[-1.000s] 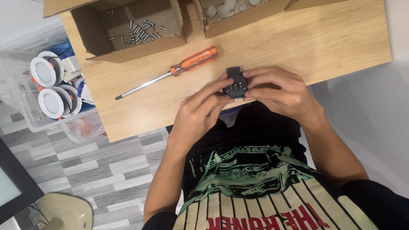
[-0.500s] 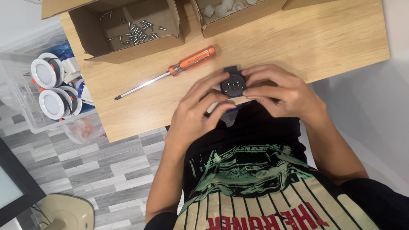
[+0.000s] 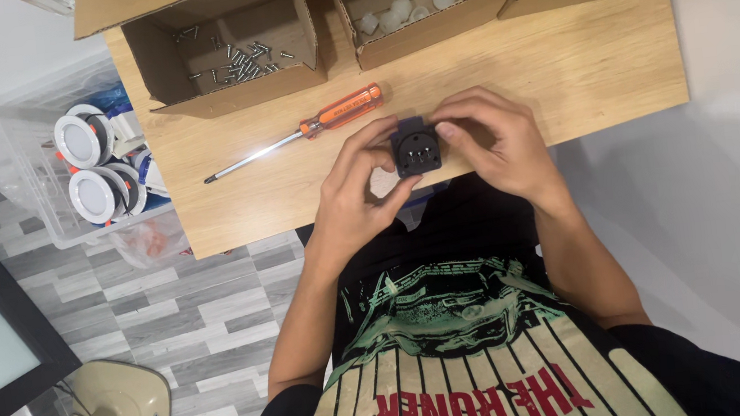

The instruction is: The person assembles a small blue and white electrical component using a screwdriver. They insert screws into the component and tighten them, then place the assembled unit into a cardboard box. The person repeats this process with another similar component.

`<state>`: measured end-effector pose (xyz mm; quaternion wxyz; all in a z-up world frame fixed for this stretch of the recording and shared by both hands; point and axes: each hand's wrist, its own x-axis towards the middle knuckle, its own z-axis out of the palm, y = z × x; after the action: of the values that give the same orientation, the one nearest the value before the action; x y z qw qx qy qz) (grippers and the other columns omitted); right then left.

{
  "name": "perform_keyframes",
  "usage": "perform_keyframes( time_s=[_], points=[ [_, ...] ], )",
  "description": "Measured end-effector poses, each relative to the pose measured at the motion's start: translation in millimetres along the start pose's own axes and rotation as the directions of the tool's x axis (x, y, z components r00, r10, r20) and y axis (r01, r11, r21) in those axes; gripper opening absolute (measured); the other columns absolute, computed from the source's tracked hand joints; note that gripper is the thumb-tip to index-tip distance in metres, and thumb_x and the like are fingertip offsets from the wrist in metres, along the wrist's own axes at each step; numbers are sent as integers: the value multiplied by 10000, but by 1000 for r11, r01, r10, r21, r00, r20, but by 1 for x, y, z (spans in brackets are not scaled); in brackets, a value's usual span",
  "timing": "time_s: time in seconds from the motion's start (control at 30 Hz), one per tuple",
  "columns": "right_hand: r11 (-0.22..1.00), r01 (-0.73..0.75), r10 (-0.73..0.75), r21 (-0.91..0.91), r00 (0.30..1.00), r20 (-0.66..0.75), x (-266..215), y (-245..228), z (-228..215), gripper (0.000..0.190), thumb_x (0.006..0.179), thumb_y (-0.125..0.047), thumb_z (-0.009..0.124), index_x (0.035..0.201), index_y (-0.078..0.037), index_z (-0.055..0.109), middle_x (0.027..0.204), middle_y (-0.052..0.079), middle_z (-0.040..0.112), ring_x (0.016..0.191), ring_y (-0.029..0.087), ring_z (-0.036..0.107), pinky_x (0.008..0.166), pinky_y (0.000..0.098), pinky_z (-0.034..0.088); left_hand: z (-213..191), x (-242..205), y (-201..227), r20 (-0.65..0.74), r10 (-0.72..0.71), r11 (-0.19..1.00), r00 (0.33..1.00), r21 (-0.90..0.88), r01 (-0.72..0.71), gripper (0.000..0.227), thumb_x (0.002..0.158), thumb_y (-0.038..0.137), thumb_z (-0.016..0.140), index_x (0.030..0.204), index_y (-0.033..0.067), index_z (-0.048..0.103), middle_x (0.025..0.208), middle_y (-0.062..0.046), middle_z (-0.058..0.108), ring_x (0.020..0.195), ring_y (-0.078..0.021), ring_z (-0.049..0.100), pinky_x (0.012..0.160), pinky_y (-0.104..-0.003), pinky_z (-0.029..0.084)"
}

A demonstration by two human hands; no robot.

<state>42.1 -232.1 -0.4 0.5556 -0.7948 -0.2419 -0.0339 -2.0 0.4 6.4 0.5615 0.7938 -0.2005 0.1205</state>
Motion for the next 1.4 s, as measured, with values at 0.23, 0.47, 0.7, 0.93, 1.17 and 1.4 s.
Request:
perform_keyframes(
  time_s=[0.23, 0.47, 0.7, 0.93, 1.17, 1.4],
  points=[
    [999, -18, 17, 29, 1000, 23, 2, -7, 1, 132, 1087, -20, 709, 1160, -5, 818, 1045, 168, 798, 1007, 334, 791, 891, 448, 624, 4, 0, 4, -68, 31, 999, 997, 10, -30, 295, 898, 35, 906, 985, 26, 624, 1402, -218, 689, 1252, -401, 752, 1030, -481, 655],
    [997, -63, 64, 42, 998, -21, -2, -6, 2, 127, 991, 0, 797, 1114, -23, 820, 1007, 157, 815, 974, 318, 797, 890, 429, 635, 6, -5, 1, -74, 99, 990, 992, 106, -91, 293, 852, 52, 933, 998, 41, 679, 1311, -185, 761, 1115, -361, 806, 956, -442, 674],
    [985, -141, 139, 96, 990, 34, -3, -23, -6, 149, 977, 18, 778, 1122, -4, 803, 1021, 166, 827, 998, 310, 809, 908, 460, 662, -4, 4, 17, -20, 37, 999, 999, 10, -37, 520, 823, 96, 939, 1268, 23, 680, 1377, -222, 716, 1244, -414, 744, 1056, -531, 633],
    [988, -109, 102, 110, 992, 68, 5, -36, -8, 160, 959, 24, 786, 1112, -13, 812, 1009, 145, 828, 977, 275, 816, 886, 434, 690, -4, -13, -13, 106, -194, 910, 975, -352, 219, 421, 969, -24, 686, 1387, -72, 655, 1248, -255, 773, 1138, -368, 787, 985, -486, 648],
    [994, -85, 74, 73, 987, 145, 14, -43, -4, 168, 951, 17, 785, 1106, -37, 820, 980, 128, 830, 948, 277, 821, 867, 445, 703, 2, -20, -33, 17, -308, 877, 951, -382, 291, 143, 945, -48, 763, 1088, -49, 749, 914, -178, 822, 863, -215, 805, 793, -394, 691],
    [997, -35, 22, 72, 985, 174, 25, -47, -2, 178, 943, 33, 785, 1101, -41, 821, 971, 123, 828, 930, 278, 823, 845, 437, 708, 0, -28, -40, -35, -312, 859, 949, -437, 266, 133, 934, -63, 757, 1061, -39, 728, 917, -167, 807, 852, -188, 779, 785, -387, 686]
  ],
)
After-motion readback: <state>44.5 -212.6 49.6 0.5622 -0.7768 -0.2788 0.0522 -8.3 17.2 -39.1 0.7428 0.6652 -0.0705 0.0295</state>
